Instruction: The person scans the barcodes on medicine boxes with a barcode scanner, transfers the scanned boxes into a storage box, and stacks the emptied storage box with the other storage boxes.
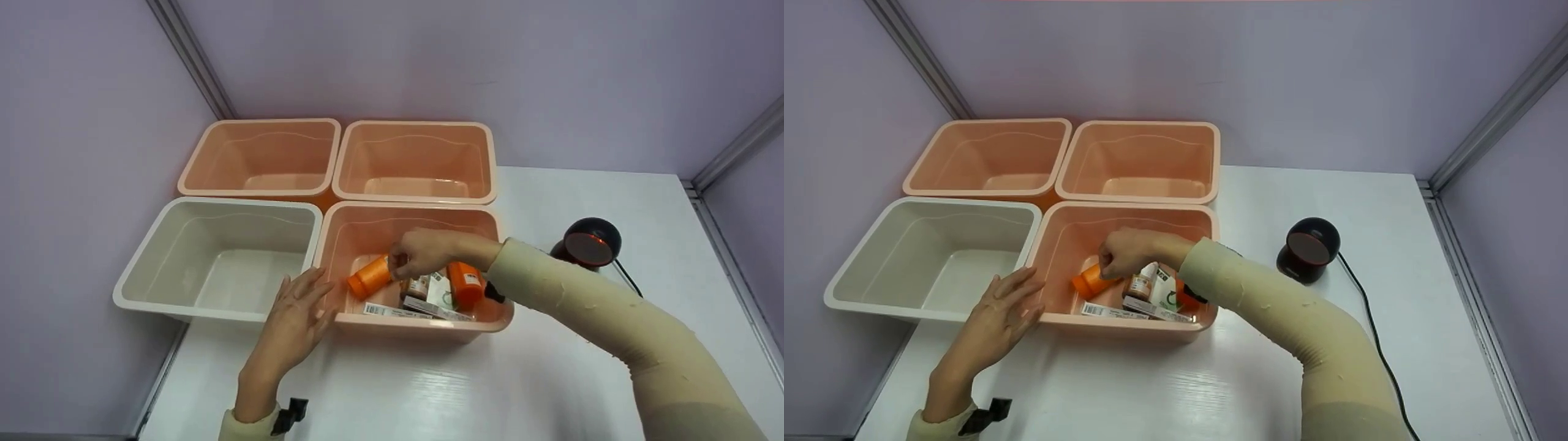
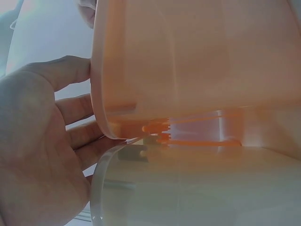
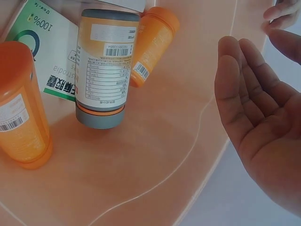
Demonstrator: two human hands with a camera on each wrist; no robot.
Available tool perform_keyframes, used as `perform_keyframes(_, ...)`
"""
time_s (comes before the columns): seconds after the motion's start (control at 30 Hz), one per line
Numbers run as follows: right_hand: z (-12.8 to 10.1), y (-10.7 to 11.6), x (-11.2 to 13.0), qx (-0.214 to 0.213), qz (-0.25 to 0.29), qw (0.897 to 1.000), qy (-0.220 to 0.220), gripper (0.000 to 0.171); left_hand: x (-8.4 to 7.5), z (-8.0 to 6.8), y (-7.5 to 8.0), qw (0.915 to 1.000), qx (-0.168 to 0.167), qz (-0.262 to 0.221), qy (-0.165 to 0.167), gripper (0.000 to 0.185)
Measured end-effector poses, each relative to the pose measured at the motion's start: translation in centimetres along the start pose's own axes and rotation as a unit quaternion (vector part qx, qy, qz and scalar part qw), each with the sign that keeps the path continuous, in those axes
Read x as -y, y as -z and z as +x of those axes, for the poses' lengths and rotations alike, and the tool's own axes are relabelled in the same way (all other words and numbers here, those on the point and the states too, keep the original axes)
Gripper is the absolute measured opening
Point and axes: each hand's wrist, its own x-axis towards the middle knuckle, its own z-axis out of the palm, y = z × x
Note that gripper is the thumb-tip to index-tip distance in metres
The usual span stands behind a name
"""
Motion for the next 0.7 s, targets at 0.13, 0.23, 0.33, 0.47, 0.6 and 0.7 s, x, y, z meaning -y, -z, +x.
perform_keyframes(0.13, 0.5, -0.4, -0.1, 0.014, -0.012, 1.000, -0.002, 0.008, 0.0, 0.0, 0.0, 0.9999, -0.007, -0.005, -0.009, 0.040)
perform_keyframes(0.23, 0.9, -0.8, -0.3, 0.029, -0.006, 1.000, -0.003, 0.008, 0.1, 0.0, -0.1, 0.9998, -0.014, -0.009, -0.015, 0.039)
perform_keyframes(0.33, 1.2, -1.2, -0.5, 0.042, 0.001, 0.999, -0.009, 0.007, 0.1, 0.0, -0.1, 0.9997, -0.017, -0.009, -0.014, 0.039)
perform_keyframes(0.47, 1.5, -1.7, -0.8, 0.053, 0.002, 0.998, -0.017, 0.006, 0.1, 0.1, -0.2, 0.9998, -0.016, -0.011, -0.010, 0.039)
perform_keyframes(0.6, 1.7, -2.3, -1.2, 0.063, -0.002, 0.998, -0.027, 0.006, 0.2, 0.0, -0.2, 0.9998, -0.015, -0.013, -0.010, 0.039)
perform_keyframes(0.7, 2.0, -2.8, -1.4, 0.069, -0.014, 0.997, -0.031, 0.007, 0.2, 0.0, -0.2, 0.9998, -0.014, -0.013, -0.009, 0.039)
